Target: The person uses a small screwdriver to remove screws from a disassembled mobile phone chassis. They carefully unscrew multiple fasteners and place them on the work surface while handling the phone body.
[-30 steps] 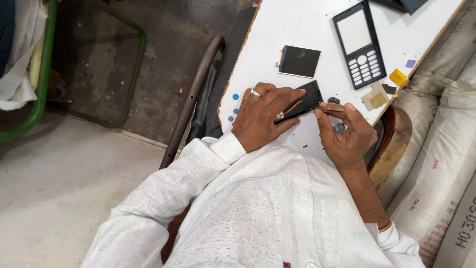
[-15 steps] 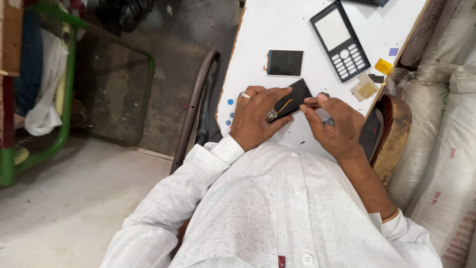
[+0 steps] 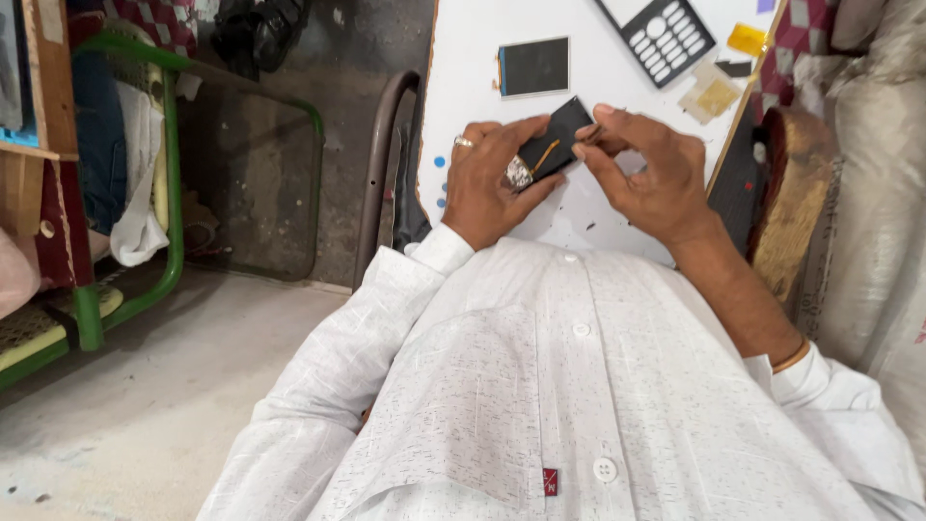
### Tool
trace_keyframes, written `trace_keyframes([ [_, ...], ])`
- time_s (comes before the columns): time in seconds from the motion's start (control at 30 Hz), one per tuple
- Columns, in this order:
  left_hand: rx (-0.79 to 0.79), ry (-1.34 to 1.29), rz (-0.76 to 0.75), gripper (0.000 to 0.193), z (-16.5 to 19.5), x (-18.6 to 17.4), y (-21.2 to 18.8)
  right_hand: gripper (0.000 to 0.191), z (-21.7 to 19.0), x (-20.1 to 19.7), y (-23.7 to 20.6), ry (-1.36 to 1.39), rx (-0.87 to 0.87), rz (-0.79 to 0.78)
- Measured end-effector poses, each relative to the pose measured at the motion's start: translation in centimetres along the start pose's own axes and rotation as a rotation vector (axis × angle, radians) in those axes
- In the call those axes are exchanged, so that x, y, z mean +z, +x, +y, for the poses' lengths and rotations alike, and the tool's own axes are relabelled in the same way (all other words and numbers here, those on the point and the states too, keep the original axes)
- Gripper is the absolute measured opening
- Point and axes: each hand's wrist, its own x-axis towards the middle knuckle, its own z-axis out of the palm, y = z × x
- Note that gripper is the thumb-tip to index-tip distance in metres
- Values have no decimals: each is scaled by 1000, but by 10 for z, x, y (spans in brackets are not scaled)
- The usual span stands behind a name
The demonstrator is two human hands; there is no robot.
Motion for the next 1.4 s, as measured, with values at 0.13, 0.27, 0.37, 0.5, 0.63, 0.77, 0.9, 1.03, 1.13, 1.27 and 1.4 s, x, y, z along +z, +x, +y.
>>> trace_keyframes([
  [0.13,17,1,-3,65,-2,2,-1,55,2,-1,2,-28,-23,-8],
  [0.27,1,16,-38,67,-2,2,-1,51,-1,-9,1,35,-19,-27],
  [0.37,-8,-10,-42,67,-2,2,0,46,-2,-11,0,70,36,-40],
  [0.5,2,14,-26,67,-1,3,-1,51,-1,-6,3,-20,-10,15],
  [0.63,14,20,-6,67,-1,4,2,53,0,-9,7,-36,-14,-15],
  [0.77,-19,-7,-41,68,1,1,4,53,-4,-13,4,131,109,-48],
  [0.9,-35,-5,-38,67,2,2,4,51,-3,-7,2,94,106,9],
  [1.03,-27,3,-27,66,2,1,4,53,0,-3,7,15,56,48],
  [1.13,-33,-2,-27,66,2,0,5,55,-3,-7,6,27,55,25],
  [1.27,-45,-3,-22,66,3,0,7,52,-8,-5,4,40,85,42],
  [1.4,-55,-8,-29,65,5,-2,7,52,-8,2,11,-38,21,76],
])
